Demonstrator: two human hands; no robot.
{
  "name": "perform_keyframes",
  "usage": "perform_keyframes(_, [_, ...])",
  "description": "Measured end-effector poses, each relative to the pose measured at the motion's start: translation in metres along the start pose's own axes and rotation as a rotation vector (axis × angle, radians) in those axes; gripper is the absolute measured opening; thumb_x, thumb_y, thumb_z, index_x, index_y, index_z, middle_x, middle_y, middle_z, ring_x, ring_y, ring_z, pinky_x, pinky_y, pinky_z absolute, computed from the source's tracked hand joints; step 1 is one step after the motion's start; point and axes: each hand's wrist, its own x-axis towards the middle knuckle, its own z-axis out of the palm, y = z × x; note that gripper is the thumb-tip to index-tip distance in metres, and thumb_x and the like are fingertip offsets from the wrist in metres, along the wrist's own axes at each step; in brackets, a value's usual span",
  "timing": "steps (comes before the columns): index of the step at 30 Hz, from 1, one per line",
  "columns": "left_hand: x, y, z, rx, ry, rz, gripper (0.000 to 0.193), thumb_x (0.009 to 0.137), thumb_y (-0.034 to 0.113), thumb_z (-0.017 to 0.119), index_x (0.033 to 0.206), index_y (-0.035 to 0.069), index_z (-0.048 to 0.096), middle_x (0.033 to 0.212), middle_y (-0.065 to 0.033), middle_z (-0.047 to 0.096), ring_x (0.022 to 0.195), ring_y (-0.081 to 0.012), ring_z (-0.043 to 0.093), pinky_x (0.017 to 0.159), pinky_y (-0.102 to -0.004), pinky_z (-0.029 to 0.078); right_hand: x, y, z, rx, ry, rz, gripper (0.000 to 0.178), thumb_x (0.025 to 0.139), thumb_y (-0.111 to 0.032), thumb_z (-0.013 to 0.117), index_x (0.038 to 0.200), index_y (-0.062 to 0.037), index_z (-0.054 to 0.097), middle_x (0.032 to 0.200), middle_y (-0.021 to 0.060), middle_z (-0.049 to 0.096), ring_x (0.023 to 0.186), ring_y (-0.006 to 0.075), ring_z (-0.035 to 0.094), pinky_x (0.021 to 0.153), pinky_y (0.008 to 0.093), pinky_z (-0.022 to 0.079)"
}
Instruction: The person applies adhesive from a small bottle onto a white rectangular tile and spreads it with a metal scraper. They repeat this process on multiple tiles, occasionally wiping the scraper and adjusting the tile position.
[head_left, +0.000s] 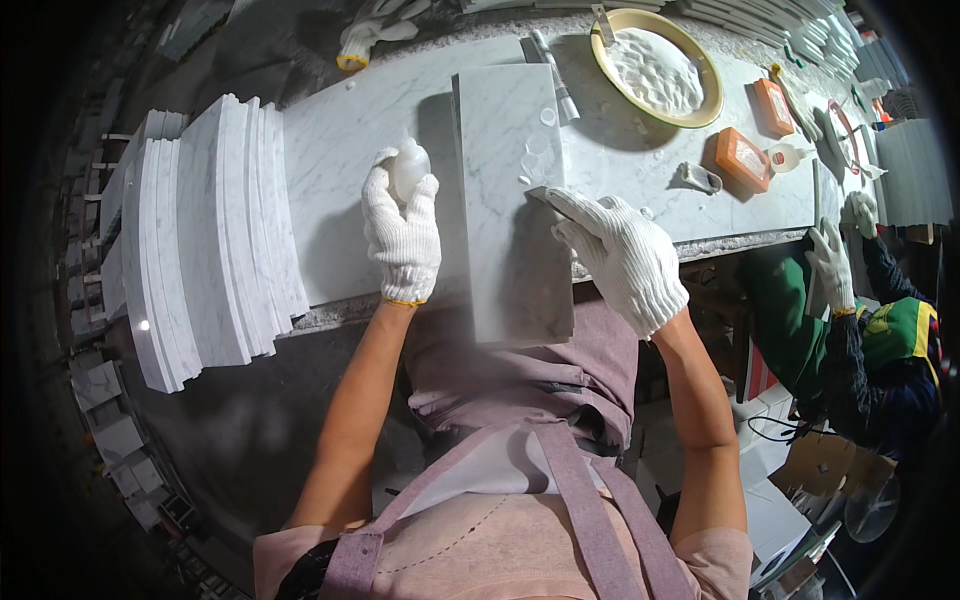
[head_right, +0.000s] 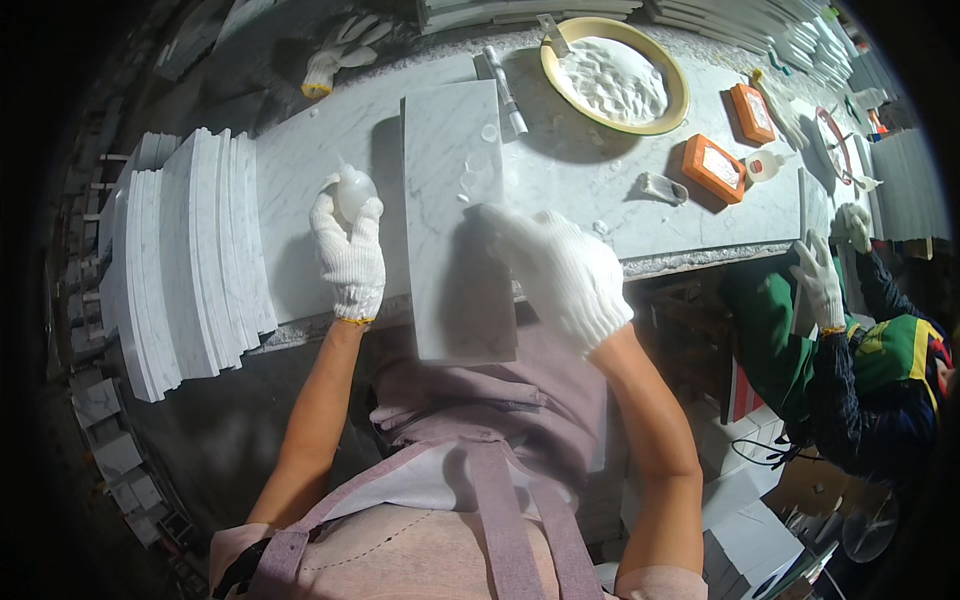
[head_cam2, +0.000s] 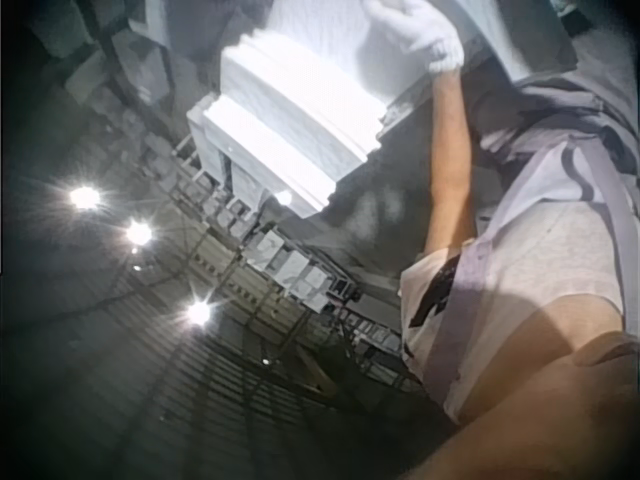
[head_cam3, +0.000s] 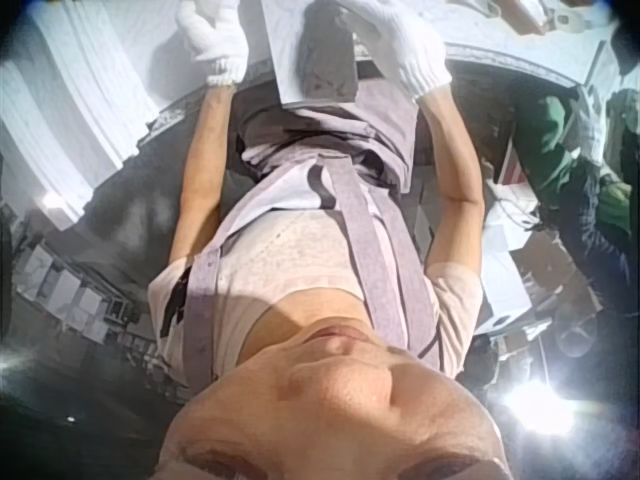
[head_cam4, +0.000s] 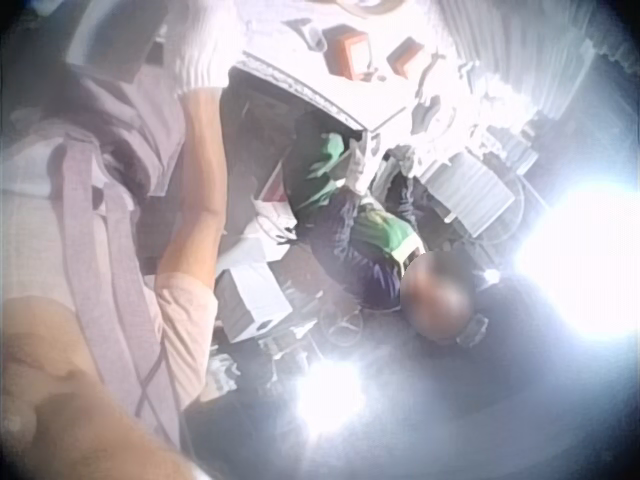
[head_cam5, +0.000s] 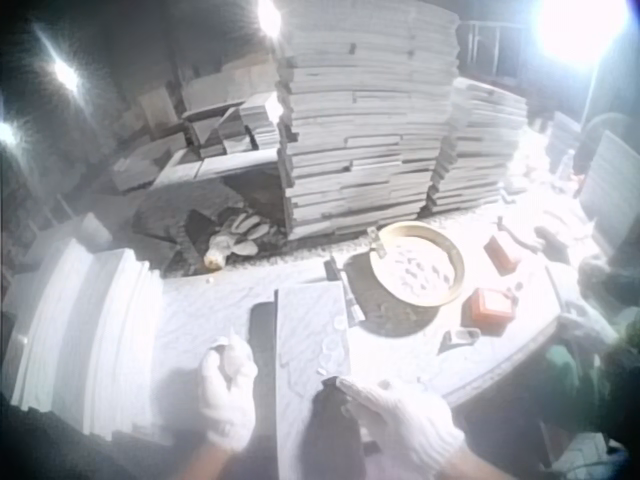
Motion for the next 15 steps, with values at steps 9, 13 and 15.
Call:
perform_keyframes(9, [0.001, 0.000, 0.000, 0.031, 0.008, 0.057, 0.052, 0.091, 0.003, 0.076, 0.137, 0.001, 0.054, 0.133, -0.0144, 0.062, 0.115, -0.0248, 0.063, 0.099, -0.0375, 0.053, 0.012, 0.000, 0.011, -0.029, 0.063, -0.010, 0.026, 0.099, -0.025, 0.061, 0.125, -0.0231, 0.064, 0.088, 0.0148, 0.065, 0.079, 0.0349, 0.068, 0.066, 0.0451, 0.053])
perform_keyframes(13, [0.000, 0.000, 0.001, 0.056, 0.023, 0.090, 0.052, 0.091, 0.003, 0.076, 0.137, 0.002, 0.054, 0.133, -0.0143, 0.062, 0.115, -0.0249, 0.064, 0.100, -0.0377, 0.053, 0.016, -0.005, 0.012, -0.016, 0.071, 0.011, 0.023, 0.100, -0.029, 0.059, 0.121, -0.0227, 0.065, 0.088, 0.0152, 0.066, 0.080, 0.0357, 0.068, 0.067, 0.0456, 0.054])
perform_keyframes(15, [0.000, 0.000, 0.001, 0.024, 0.015, 0.050, 0.052, 0.091, 0.004, 0.076, 0.138, 0.001, 0.054, 0.134, -0.0145, 0.061, 0.116, -0.0247, 0.063, 0.100, -0.0375, 0.053, 0.014, -0.009, 0.009, -0.051, 0.037, 0.038, 0.033, 0.099, -0.028, 0.064, 0.132, -0.0239, 0.067, 0.085, 0.0135, 0.065, 0.077, 0.0330, 0.067, 0.067, 0.0437, 0.053])
